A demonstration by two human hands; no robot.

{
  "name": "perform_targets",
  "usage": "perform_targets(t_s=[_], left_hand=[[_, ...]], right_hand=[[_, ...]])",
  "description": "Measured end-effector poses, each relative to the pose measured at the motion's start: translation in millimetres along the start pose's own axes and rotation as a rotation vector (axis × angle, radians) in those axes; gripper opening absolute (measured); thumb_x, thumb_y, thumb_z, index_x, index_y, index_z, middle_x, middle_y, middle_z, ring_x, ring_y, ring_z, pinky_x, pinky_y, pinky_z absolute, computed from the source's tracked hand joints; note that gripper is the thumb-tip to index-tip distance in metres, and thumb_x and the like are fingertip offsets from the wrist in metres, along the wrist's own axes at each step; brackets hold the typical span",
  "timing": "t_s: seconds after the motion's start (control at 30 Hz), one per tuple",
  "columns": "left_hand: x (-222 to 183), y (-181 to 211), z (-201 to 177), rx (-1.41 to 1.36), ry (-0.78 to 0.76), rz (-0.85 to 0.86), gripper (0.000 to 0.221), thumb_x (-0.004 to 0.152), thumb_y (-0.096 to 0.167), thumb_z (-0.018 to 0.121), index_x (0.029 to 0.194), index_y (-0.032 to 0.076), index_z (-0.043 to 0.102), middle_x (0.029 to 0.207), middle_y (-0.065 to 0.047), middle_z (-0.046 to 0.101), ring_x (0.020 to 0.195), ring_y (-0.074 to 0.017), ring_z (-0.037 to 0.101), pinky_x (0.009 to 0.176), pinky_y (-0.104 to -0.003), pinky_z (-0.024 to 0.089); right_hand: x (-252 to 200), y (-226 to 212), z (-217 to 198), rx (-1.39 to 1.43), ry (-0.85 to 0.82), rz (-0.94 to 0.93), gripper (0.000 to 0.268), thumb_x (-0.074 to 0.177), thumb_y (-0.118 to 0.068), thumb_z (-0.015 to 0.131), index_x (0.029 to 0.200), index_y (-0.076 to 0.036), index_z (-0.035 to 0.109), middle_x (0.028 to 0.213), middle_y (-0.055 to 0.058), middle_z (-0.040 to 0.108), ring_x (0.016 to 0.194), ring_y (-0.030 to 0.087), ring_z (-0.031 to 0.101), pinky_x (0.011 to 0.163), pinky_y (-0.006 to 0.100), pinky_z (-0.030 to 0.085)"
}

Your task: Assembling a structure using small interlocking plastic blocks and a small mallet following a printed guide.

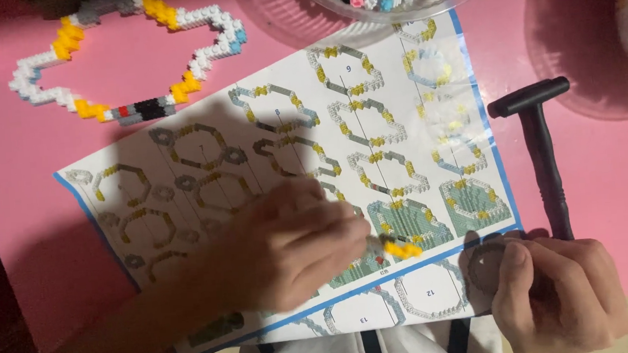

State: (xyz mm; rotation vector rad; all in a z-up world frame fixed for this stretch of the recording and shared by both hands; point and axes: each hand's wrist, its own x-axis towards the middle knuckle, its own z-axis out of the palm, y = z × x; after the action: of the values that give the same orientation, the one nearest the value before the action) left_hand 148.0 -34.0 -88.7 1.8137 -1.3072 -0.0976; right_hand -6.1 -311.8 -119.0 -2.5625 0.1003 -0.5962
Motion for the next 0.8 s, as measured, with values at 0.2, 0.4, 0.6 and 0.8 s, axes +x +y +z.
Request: perform_targets(t_s=[0.2,0.4,0.6,0.8], left_hand=[[2.2,10.5,4.0,0.013,0.032,0.107,0.015,0.11,-0.001,0.061,0.1,-0.008,0.069,0.103,-0.021,0.072,0.092,-0.0347,0.069,0.085,-0.045,0.06],[-6.3,4.9,-2.3,0.081,-0.049,0.122,0.014,0.112,0.007,0.06,0.111,-0.002,0.071,0.119,-0.017,0.071,0.101,-0.0308,0.069,0.09,-0.043,0.053],[-5.8,18.5,-8.5,-0.673,0.14,-0.436,0.083,0.087,0.024,0.094,0.152,0.014,0.044,0.156,-0.008,0.052,0.144,-0.0298,0.064,0.116,-0.043,0.069],[1.0,30.2,10.2,-0.924,-0.045,-0.682,0.042,0.086,0.019,0.082,0.123,-0.001,0.074,0.116,-0.017,0.082,0.102,-0.0212,0.082,0.09,-0.028,0.066]], right_hand=[[28.7,-55.5,-9.3,0.041,-0.186,0.135,0.028,0.098,-0.021,0.064,0.103,0.005,0.075,0.085,0.016,0.071,0.062,0.021,0.059,0.055,0.031,0.044],[41.1,-59.9,-2.8,0.409,-0.488,0.255,0.022,0.094,-0.025,0.067,0.08,-0.009,0.072,0.075,-0.001,0.078,0.062,0.011,0.068,0.06,0.024,0.051],[37.5,-67.3,-3.3,0.579,-0.29,0.452,0.03,0.092,-0.026,0.064,0.076,0.0,0.065,0.074,0.009,0.069,0.065,0.016,0.061,0.064,0.025,0.048],[41.1,-70.5,10.1,0.617,-0.379,0.089,0.03,0.098,-0.029,0.058,0.085,-0.004,0.067,0.07,0.006,0.067,0.056,0.017,0.061,0.055,0.027,0.05]])
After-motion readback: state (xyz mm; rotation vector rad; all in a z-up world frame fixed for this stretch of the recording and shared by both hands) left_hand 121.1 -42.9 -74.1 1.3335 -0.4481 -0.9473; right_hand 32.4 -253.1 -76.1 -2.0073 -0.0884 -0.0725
